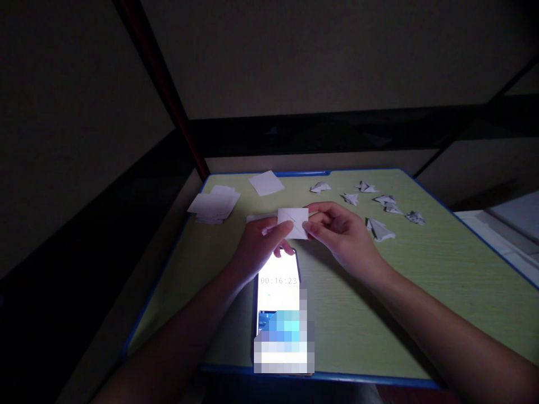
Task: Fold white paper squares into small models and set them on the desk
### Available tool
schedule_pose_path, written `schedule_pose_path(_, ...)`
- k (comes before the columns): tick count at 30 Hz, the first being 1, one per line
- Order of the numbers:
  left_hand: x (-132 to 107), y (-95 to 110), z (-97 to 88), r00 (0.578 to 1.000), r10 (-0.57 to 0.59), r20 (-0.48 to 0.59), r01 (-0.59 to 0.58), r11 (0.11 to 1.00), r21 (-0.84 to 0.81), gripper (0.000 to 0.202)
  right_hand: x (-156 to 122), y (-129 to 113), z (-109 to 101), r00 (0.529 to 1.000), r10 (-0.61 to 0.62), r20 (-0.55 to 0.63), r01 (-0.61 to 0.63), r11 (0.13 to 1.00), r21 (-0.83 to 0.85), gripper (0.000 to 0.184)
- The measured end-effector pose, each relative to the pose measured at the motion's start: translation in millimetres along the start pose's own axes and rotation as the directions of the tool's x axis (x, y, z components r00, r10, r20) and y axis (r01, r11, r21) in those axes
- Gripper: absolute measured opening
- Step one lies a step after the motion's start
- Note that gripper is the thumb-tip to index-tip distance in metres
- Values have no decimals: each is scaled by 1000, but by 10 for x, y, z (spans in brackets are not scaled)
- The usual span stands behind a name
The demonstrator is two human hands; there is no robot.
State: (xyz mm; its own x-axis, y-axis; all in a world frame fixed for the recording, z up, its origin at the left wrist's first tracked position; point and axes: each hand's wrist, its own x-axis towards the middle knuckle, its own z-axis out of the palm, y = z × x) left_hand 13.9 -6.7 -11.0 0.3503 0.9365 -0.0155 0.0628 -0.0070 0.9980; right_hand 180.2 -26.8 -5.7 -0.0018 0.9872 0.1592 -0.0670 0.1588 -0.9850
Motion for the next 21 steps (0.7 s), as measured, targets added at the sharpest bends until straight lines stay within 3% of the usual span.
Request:
schedule_pose_path(3,-11,30,-3,999,-5,32,4,999,45,24,15,21,-10,997,-57,-54,57,998,13,22)
schedule_pose_path(6,-17,49,-5,999,34,-16,-33,998,59,20,7,19,-17,994,-75,-76,73,997,-29,15)
schedule_pose_path(11,-14,37,-1,999,42,-33,-40,998,48,20,-28,-1,-7,995,-81,-61,71,986,-149,18)
schedule_pose_path(16,-6,38,-8,996,46,-71,-45,999,12,19,-31,15,0,998,-55,-28,50,989,-138,24)
schedule_pose_path(21,-16,57,18,998,59,-34,-58,998,34,19,-29,40,-28,998,-65,-18,60,979,-194,18)
